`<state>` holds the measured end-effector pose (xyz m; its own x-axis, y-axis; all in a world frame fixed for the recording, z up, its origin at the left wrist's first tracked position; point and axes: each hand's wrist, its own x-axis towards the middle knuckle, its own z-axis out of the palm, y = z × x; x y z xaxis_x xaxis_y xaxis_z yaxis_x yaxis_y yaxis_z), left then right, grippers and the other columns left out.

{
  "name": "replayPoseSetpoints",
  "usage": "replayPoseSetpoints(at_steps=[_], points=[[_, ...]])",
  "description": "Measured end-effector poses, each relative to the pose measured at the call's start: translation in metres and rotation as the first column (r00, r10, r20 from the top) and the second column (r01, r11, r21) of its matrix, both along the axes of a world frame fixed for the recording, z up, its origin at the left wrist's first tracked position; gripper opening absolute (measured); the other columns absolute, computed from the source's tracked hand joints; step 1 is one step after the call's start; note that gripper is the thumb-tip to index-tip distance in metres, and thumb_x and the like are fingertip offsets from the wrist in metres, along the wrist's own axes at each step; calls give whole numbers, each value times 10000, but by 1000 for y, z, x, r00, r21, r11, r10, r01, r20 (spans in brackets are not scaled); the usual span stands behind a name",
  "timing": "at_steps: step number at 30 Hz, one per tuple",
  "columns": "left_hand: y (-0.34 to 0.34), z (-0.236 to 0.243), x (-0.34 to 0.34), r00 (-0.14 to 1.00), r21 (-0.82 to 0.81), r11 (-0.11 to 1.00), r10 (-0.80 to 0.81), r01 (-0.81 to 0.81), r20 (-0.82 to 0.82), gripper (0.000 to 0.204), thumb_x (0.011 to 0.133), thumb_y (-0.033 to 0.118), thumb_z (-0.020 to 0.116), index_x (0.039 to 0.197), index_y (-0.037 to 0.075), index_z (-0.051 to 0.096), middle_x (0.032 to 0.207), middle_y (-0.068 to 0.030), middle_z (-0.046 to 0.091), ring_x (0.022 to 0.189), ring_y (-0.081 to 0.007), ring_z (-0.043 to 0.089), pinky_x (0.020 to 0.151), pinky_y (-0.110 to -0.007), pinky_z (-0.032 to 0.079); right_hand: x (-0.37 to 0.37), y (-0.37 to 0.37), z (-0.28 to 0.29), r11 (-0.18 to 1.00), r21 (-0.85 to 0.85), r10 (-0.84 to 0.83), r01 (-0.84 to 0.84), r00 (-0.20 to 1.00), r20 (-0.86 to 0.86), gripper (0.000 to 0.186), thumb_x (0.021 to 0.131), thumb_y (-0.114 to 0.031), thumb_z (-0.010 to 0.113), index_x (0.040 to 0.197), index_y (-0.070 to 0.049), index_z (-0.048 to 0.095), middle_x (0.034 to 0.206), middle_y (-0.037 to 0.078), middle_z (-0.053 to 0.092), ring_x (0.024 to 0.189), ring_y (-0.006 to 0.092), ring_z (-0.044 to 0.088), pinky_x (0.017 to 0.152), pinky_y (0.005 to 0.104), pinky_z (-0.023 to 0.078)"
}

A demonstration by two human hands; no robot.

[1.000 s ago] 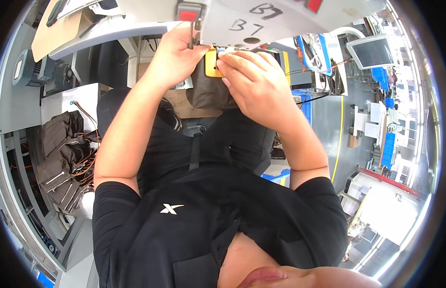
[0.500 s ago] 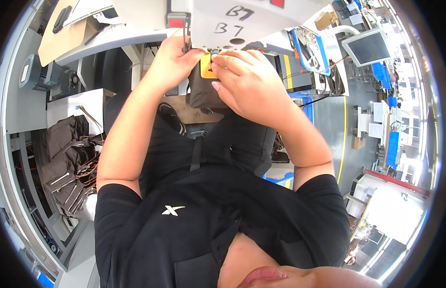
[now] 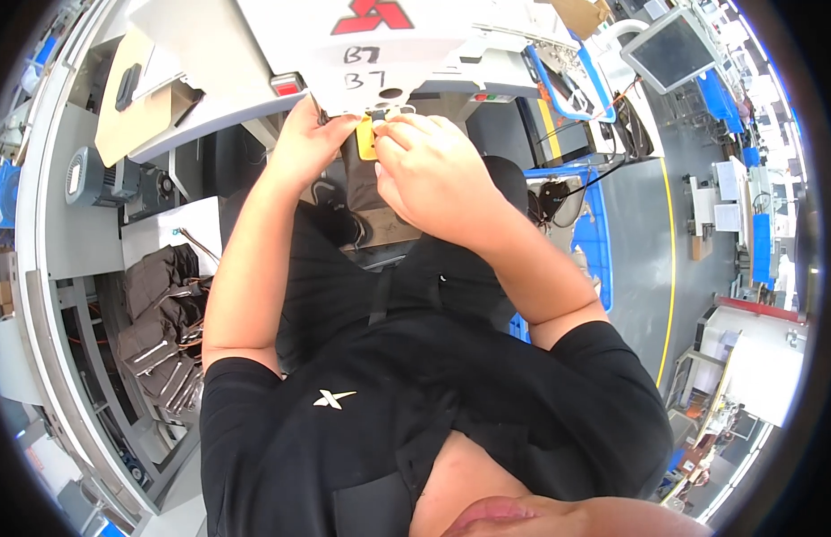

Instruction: Sewing fabric components and zippers to assemble a handbag using an industrial sewing machine.

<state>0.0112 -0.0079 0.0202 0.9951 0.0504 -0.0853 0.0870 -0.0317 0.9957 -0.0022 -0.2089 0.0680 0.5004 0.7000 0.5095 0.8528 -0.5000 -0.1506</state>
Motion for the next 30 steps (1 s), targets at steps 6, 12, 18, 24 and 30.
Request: replayPoseSetpoints(at_steps=[6, 12, 18, 24, 30], points=[[-2, -20, 2, 995, -78, 997, 17, -9, 103, 261, 924, 26, 671, 1181, -12, 653, 1107, -78, 709, 1041, -146, 650, 913, -295, 511, 0, -2, -5, 1000, -11, -22, 22, 1000, 17, 195, 791, -135, 676, 943, -11, 669, 993, 89, 656, 1002, 221, 621, 838, 347, 476], [5, -37, 5, 980, -74, 996, -34, 50, 195, 232, 927, -8, 656, 1159, -15, 669, 1117, -67, 706, 1035, -150, 651, 910, -294, 504, 1, -2, -5, 1000, -16, -22, 21, 999, -32, 226, 795, -141, 676, 973, -1, 670, 1046, 113, 662, 1033, 228, 618, 863, 351, 473], [8, -42, 3, 972, 81, 997, -26, 7, 232, 214, 922, -32, 653, 1134, -23, 680, 1070, -69, 713, 995, -153, 659, 880, -285, 508, 3, 0, -6, 998, -36, -46, 47, 999, 8, 243, 795, -159, 675, 977, 2, 670, 1058, 124, 659, 1045, 232, 612, 863, 343, 467], [6, -40, 3, 985, -129, 992, 22, 0, 169, 213, 919, -42, 650, 1130, -34, 679, 1068, -77, 713, 997, -156, 657, 884, -287, 506, -5, -4, -1, 997, -45, -64, 57, 985, -160, 259, 811, -110, 698, 1012, 52, 673, 1146, 157, 677, 1132, 282, 627, 942, 378, 490], [0, -30, -2, 984, -250, 967, -2, 48, 181, 212, 910, -64, 635, 1113, -39, 691, 1079, -92, 718, 1000, -168, 658, 904, -301, 505, -2, -4, -8, 999, -15, -50, 50, 997, -59, 281, 774, -189, 696, 979, 2, 668, 1049, 122, 652, 1028, 231, 602, 828, 329, 466]])
